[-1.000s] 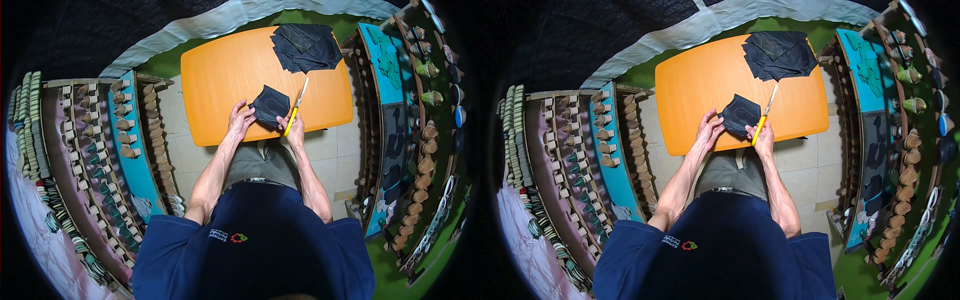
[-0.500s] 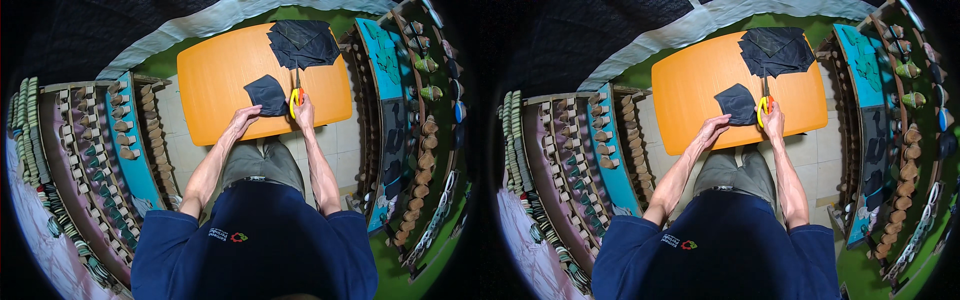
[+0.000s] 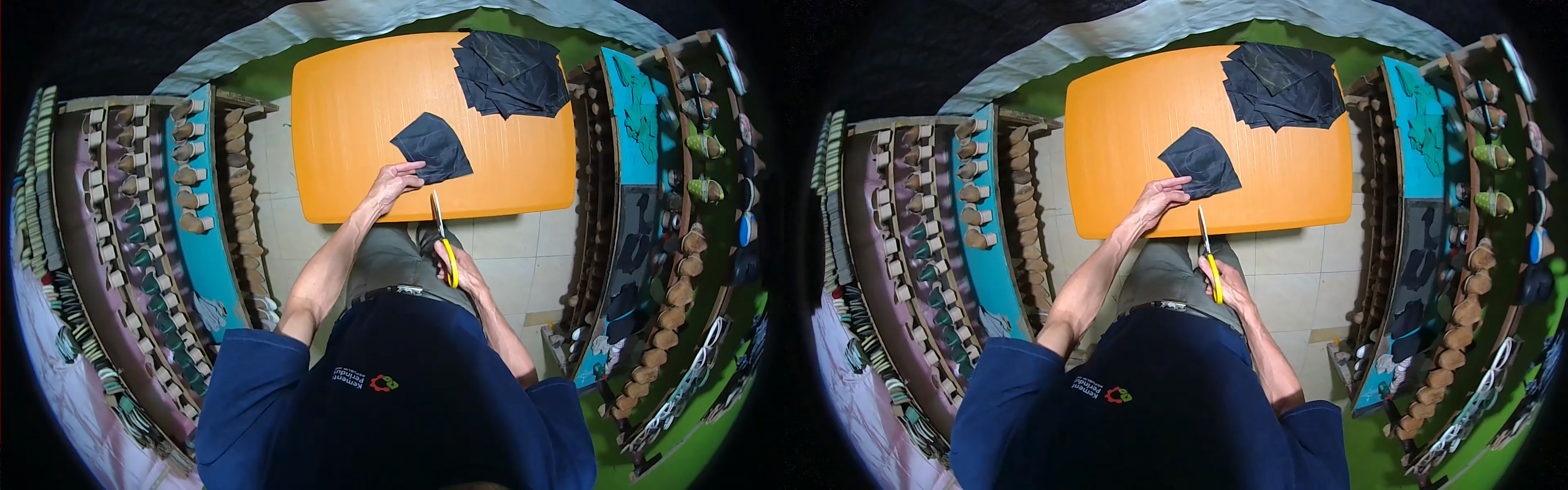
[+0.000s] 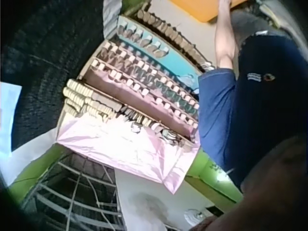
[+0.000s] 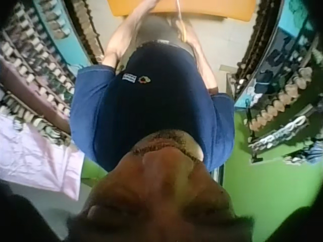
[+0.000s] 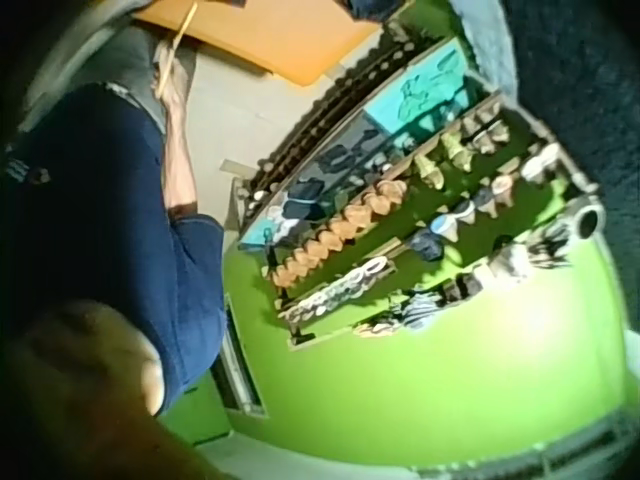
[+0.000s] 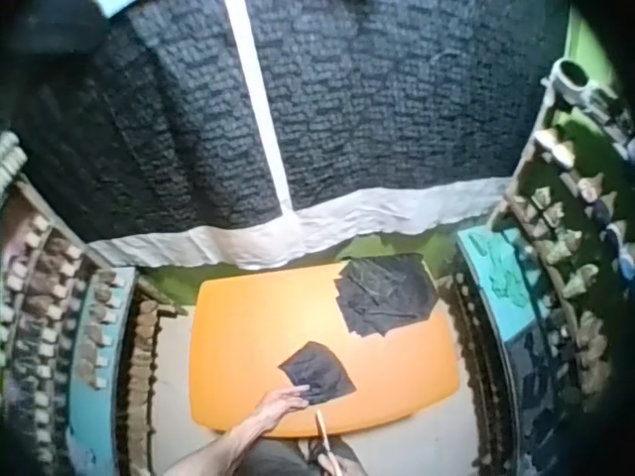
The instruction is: The person uses yellow-handled scissors to cut a large piece of dark patterned fabric on an orange table. They repeatedly trim the fabric into smaller rectangular pieces, stacking the cut sections on the table as they work.
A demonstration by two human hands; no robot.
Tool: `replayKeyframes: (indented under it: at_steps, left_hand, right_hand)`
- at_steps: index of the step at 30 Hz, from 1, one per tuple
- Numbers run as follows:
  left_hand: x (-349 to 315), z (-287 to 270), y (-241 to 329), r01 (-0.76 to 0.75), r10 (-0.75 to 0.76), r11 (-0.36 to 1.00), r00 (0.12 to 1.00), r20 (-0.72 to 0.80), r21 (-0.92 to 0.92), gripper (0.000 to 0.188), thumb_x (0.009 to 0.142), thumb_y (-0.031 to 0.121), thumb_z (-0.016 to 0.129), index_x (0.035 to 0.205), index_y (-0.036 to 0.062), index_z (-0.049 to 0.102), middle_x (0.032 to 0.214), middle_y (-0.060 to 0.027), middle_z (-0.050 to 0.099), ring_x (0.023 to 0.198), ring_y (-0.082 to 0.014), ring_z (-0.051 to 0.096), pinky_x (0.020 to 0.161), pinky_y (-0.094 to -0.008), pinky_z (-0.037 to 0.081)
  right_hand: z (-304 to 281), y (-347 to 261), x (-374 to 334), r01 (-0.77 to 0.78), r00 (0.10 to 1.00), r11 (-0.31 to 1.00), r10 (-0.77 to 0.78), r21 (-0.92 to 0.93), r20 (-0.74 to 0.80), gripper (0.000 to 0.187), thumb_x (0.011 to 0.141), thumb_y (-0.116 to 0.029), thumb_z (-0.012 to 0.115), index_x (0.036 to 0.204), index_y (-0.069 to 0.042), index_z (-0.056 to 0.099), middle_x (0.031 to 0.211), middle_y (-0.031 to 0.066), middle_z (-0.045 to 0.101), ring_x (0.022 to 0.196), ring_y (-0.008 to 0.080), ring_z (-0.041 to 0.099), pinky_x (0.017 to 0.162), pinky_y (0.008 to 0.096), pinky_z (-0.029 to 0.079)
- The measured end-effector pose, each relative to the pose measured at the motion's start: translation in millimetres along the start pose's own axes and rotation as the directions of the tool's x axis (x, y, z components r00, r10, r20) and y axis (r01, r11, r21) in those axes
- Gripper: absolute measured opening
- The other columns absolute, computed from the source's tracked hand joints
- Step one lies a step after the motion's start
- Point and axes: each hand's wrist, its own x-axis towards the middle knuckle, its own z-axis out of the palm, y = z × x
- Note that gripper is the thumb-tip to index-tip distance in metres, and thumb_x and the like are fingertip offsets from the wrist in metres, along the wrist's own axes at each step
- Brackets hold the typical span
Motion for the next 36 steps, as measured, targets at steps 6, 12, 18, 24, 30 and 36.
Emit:
replayKeyframes:
  at_steps: [6, 12, 18, 24, 30, 36]
  left_hand:
    - [-3, -4, 7, 0.035, -0.046, 0.998, 0.978, 0.203, 0.056, 0.06, 0.082, -0.004, 0.07, 0.14, -0.0028, 0.054, 0.093, -0.0044, 0.069, 0.085, -0.0117, 0.067, 0.087, -0.0246, 0.055]
    - [-2, -4, 3, 0.067, -0.072, 0.997, 0.967, 0.245, 0.032, 0.066, 0.082, -0.005, 0.07, 0.144, 0.0003, 0.05, 0.097, -0.0077, 0.072, 0.087, -0.0126, 0.068, 0.087, -0.0256, 0.055]
    - [-4, -3, 3, 0.105, -0.1, 0.994, 0.963, 0.251, -0.005, 0.071, 0.082, -0.005, 0.07, 0.148, -0.0004, 0.045, 0.093, -0.0062, 0.071, 0.083, -0.0119, 0.068, 0.085, -0.0263, 0.055]
    - [-2, -1, 4, 0.11, -0.109, 0.994, 0.96, 0.257, 0.008, 0.073, 0.082, -0.006, 0.07, 0.149, -0.0012, 0.043, 0.088, -0.0064, 0.072, 0.081, -0.0125, 0.068, 0.085, -0.0273, 0.055]
    - [0, -3, 3, 0.121, -0.131, 0.991, 0.955, 0.266, 0.053, 0.072, 0.083, -0.007, 0.069, 0.15, 0.0018, 0.043, 0.098, -0.0095, 0.072, 0.089, -0.0147, 0.07, 0.087, -0.0271, 0.057]
    - [-2, -1, 3, 0.111, -0.118, 0.993, 0.962, 0.248, 0.04, 0.07, 0.083, -0.005, 0.069, 0.148, 0.0009, 0.045, 0.089, -0.0084, 0.072, 0.082, -0.0139, 0.069, 0.085, -0.028, 0.056]
  right_hand:
    - [0, -16, 6, 0.047, 0.999, 0.998, -0.047, -0.044, -0.006, 0.067, 0.09, -0.07, 0.059, 0.087, -0.003, 0.061, 0.065, 0.0028, 0.054, 0.057, 0.0115, 0.057, 0.054, 0.0292, 0.051]
    - [3, -25, 6, 0.061, 0.998, 0.996, -0.062, -0.059, -0.014, 0.065, 0.09, -0.068, 0.061, 0.083, -0.004, 0.061, 0.057, 0.001, 0.049, 0.05, 0.011, 0.053, 0.05, 0.0284, 0.049]
    - [5, -27, 5, 0.036, 0.999, 0.998, -0.037, -0.043, -0.023, 0.064, 0.09, -0.07, 0.059, 0.081, -0.006, 0.059, 0.056, 0.0003, 0.047, 0.05, 0.0106, 0.05, 0.049, 0.0291, 0.049]
    - [6, -21, 10, 0.034, 0.999, 0.999, -0.034, 0.015, -0.024, 0.067, 0.087, -0.074, 0.058, 0.082, -0.007, 0.06, 0.056, -0.0003, 0.046, 0.05, 0.0109, 0.049, 0.049, 0.0299, 0.048]
    - [9, -19, 10, 0.03, 0.997, 0.999, -0.028, 0.026, -0.078, 0.066, 0.086, -0.073, 0.062, 0.076, -0.008, 0.057, 0.054, -0.0015, 0.046, 0.046, 0.0095, 0.048, 0.045, 0.0285, 0.045]
    - [7, -26, 4, 0.022, 0.994, 1.0, -0.02, 0.017, -0.112, 0.062, 0.085, -0.069, 0.067, 0.068, -0.01, 0.054, 0.053, -0.002, 0.046, 0.044, 0.0085, 0.048, 0.04, 0.027, 0.042]
